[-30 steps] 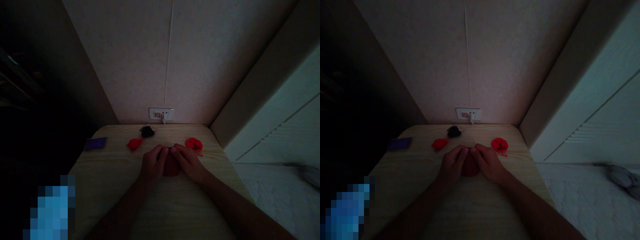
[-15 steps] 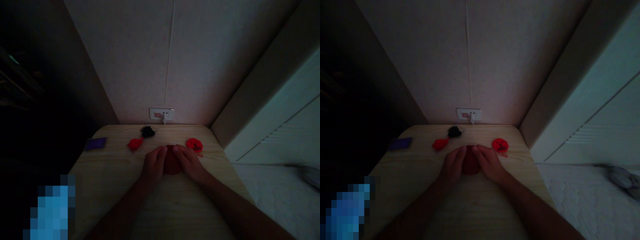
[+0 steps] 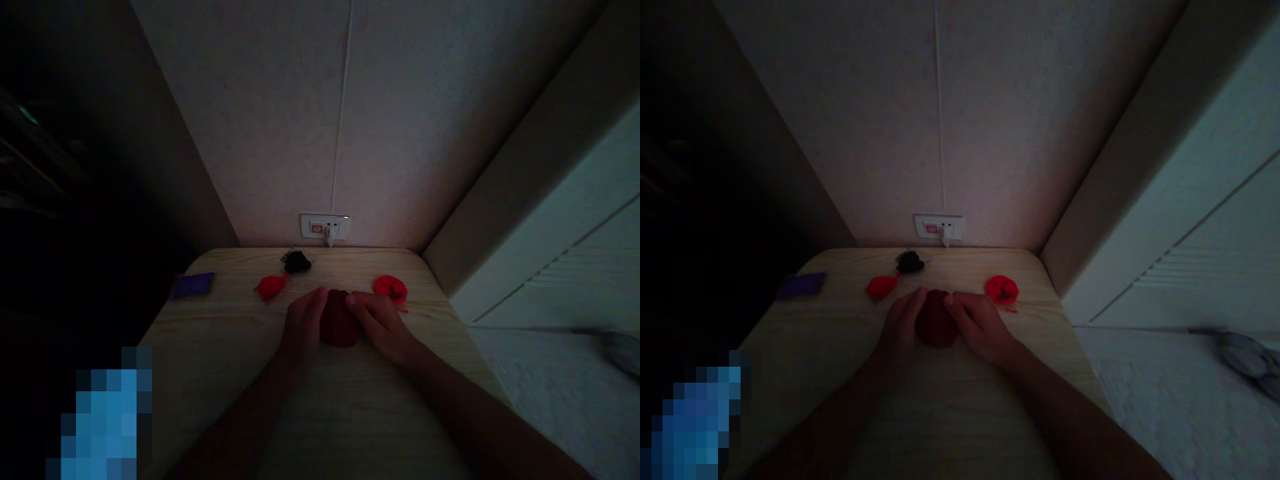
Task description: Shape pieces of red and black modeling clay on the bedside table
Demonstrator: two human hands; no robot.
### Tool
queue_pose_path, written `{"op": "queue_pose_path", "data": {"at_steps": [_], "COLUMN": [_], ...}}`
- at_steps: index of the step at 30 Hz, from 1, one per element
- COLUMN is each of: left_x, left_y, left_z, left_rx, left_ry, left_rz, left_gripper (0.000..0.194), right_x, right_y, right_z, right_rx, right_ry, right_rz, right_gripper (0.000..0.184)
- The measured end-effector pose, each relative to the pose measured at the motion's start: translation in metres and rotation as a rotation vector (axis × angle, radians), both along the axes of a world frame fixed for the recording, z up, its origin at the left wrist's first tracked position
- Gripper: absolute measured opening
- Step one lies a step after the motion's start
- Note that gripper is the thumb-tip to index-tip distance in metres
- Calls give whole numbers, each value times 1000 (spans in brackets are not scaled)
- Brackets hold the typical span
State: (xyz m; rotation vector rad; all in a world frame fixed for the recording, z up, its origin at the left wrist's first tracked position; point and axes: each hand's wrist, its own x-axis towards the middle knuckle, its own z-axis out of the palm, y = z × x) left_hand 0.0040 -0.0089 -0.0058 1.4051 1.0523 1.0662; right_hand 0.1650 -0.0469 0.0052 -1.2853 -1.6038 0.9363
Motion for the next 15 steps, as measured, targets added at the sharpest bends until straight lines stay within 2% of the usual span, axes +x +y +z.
{"op": "queue_pose_path", "data": {"at_steps": [6,12,15], "left_x": [-1,0,-1], "left_y": [-7,-4,-4], "left_z": [5,2,2], "left_rx": [163,137,178], "left_ry": [166,96,133], "left_rz": [-75,-97,-104], "left_gripper": [47,41,39], "right_x": [-3,-4,-3], "right_y": [1,1,1], "right_z": [-2,-5,-1], "right_rx": [-34,-9,-8], "right_ry": [56,9,-22], "right_rz": [-23,0,47], "right_gripper": [53,51,50]}}
